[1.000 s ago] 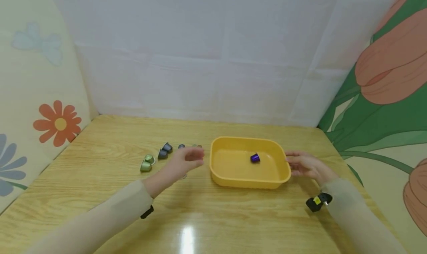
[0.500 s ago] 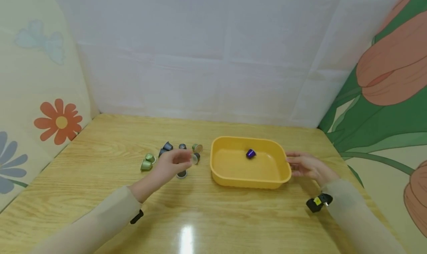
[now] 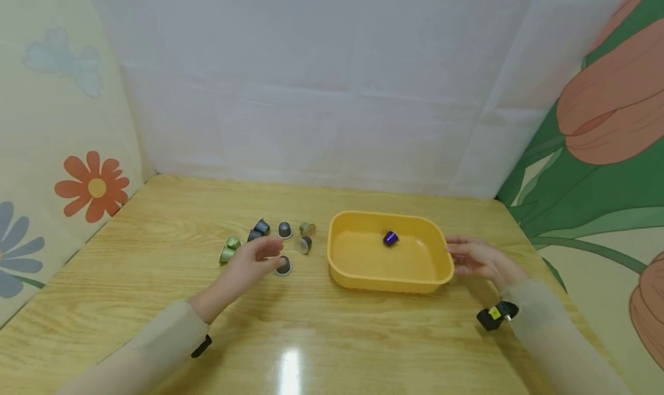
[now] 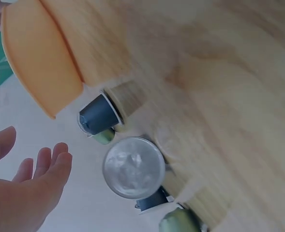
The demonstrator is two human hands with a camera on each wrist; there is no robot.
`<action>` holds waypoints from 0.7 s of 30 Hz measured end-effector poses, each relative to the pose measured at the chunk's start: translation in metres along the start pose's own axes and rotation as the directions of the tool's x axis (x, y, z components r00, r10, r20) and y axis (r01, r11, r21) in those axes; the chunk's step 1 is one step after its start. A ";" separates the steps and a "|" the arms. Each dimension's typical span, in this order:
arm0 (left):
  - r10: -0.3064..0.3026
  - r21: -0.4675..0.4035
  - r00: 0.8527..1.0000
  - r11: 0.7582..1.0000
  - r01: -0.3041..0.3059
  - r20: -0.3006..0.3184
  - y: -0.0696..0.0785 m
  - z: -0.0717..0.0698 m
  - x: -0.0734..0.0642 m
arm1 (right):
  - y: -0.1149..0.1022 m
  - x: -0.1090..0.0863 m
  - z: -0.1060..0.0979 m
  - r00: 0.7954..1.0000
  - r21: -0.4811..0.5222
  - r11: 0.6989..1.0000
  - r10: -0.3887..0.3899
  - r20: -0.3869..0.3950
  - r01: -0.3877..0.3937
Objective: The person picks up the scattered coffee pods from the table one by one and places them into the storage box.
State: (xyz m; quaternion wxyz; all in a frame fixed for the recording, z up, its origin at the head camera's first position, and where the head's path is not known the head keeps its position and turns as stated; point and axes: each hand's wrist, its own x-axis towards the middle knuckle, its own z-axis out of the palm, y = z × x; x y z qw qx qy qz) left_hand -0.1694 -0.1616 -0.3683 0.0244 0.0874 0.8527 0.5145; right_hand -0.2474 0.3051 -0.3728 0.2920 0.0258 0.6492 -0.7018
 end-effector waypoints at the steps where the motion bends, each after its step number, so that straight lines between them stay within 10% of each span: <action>1: 0.006 0.005 1.000 1.000 -0.006 -0.006 -0.002 -0.001 0.000 | 0.000 0.000 0.000 1.000 0.005 1.000 0.000 -0.001 0.000; 21: 0.037 0.131 0.998 0.991 -0.029 -0.056 -0.023 -0.021 -0.016 | 0.001 0.002 -0.001 1.000 -0.016 1.000 -0.002 -0.003 0.002</action>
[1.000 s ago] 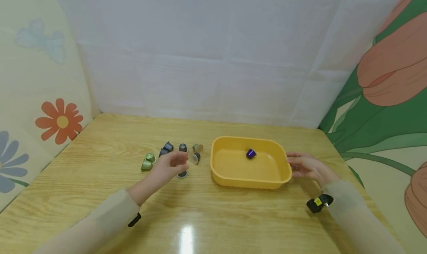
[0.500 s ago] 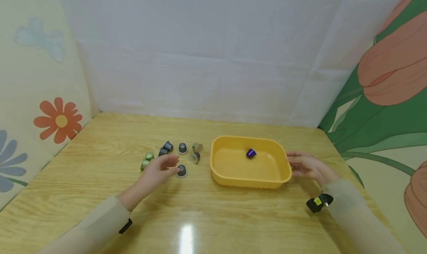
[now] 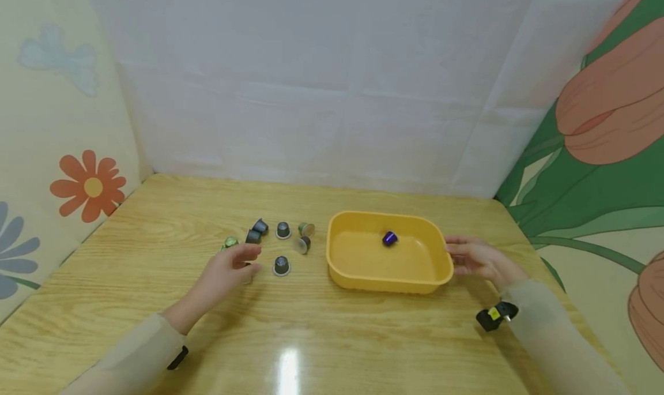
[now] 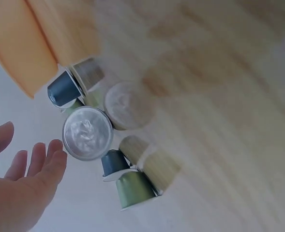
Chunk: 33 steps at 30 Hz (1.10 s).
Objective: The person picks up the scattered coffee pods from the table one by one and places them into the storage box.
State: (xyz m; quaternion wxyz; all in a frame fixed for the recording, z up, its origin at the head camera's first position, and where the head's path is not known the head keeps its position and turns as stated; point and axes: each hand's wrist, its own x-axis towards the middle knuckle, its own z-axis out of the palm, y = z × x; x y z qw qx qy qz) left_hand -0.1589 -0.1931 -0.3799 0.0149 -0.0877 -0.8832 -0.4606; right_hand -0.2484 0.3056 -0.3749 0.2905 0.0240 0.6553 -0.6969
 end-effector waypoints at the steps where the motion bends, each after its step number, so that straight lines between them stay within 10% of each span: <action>1: 0.001 0.003 1.000 1.000 -0.001 -0.001 0.000 -0.001 -0.001 | 0.000 0.000 0.000 1.000 -0.001 1.000 0.000 0.000 0.000; 33: 0.043 0.201 0.983 0.976 -0.079 0.179 -0.023 -0.016 0.006 | -0.004 -0.002 0.003 1.000 0.012 1.000 0.005 0.010 -0.005</action>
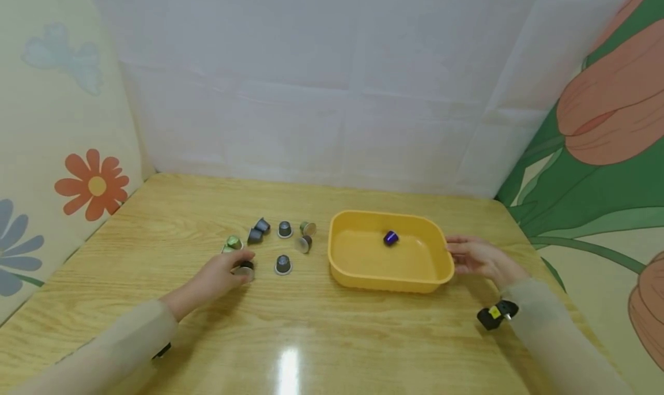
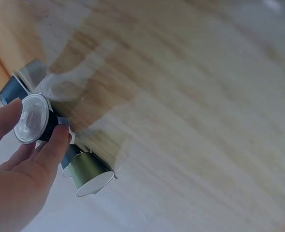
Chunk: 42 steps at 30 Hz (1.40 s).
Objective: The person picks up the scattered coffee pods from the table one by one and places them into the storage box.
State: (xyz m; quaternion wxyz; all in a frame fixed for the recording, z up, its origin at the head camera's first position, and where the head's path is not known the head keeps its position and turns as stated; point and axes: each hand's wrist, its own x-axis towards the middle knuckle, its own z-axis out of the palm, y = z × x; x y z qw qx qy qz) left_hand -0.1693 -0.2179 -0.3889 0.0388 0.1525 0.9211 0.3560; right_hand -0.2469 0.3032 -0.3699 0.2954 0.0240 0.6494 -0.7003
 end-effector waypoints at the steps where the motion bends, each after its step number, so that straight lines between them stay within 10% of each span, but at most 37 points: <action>1: 0.003 0.009 1.000 1.000 -0.003 0.003 0.000 0.000 0.000 | 0.000 0.000 0.000 1.000 0.006 1.000 0.001 -0.004 -0.001; 17: 0.019 0.001 1.000 1.000 -0.019 0.009 -0.016 0.001 0.006 | -0.001 -0.002 0.000 1.000 0.004 1.000 0.006 0.006 -0.006; 42: -0.075 -0.073 0.994 0.994 0.081 0.077 0.025 -0.016 0.019 | -0.001 0.001 -0.001 1.000 0.000 1.000 0.017 -0.013 -0.017</action>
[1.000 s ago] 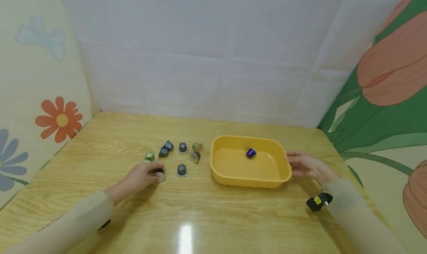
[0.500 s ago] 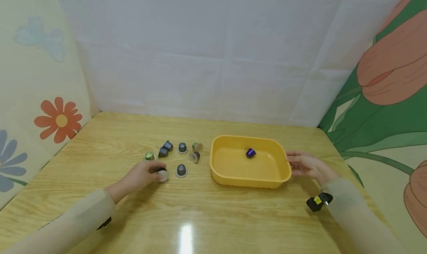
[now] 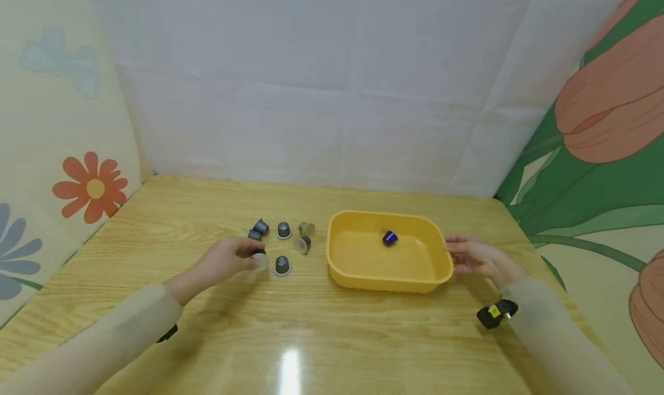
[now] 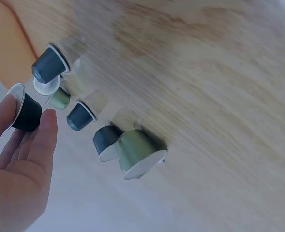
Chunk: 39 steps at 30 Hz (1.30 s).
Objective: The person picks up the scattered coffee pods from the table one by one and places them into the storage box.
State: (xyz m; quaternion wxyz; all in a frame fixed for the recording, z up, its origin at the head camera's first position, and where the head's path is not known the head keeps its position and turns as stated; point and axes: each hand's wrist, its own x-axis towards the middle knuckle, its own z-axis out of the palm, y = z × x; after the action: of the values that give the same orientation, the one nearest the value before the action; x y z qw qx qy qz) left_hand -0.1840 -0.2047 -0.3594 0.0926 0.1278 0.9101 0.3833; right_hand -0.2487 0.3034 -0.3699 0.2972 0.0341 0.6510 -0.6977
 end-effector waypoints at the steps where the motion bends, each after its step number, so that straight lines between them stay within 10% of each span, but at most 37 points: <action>1: 0.006 0.000 1.000 1.000 -0.006 -0.003 0.001 0.000 0.000 | 0.000 0.000 0.000 1.000 0.000 1.000 0.000 0.000 0.000; 34: 0.071 -0.056 0.995 0.996 -0.067 0.069 0.049 0.017 0.028 | 0.001 0.002 -0.003 1.000 -0.029 1.000 0.001 -0.003 -0.001; 39: 0.056 -0.054 0.996 0.997 -0.052 0.068 0.056 0.019 0.033 | 0.008 0.010 -0.020 0.993 -0.042 0.998 -0.036 0.109 0.040</action>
State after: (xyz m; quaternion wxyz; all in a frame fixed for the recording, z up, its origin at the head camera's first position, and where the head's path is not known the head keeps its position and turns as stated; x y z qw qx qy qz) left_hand -0.2009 -0.1442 -0.3349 0.1173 0.1632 0.8921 0.4046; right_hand -0.2599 0.3181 -0.3839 0.3192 -0.0226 0.6496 -0.6896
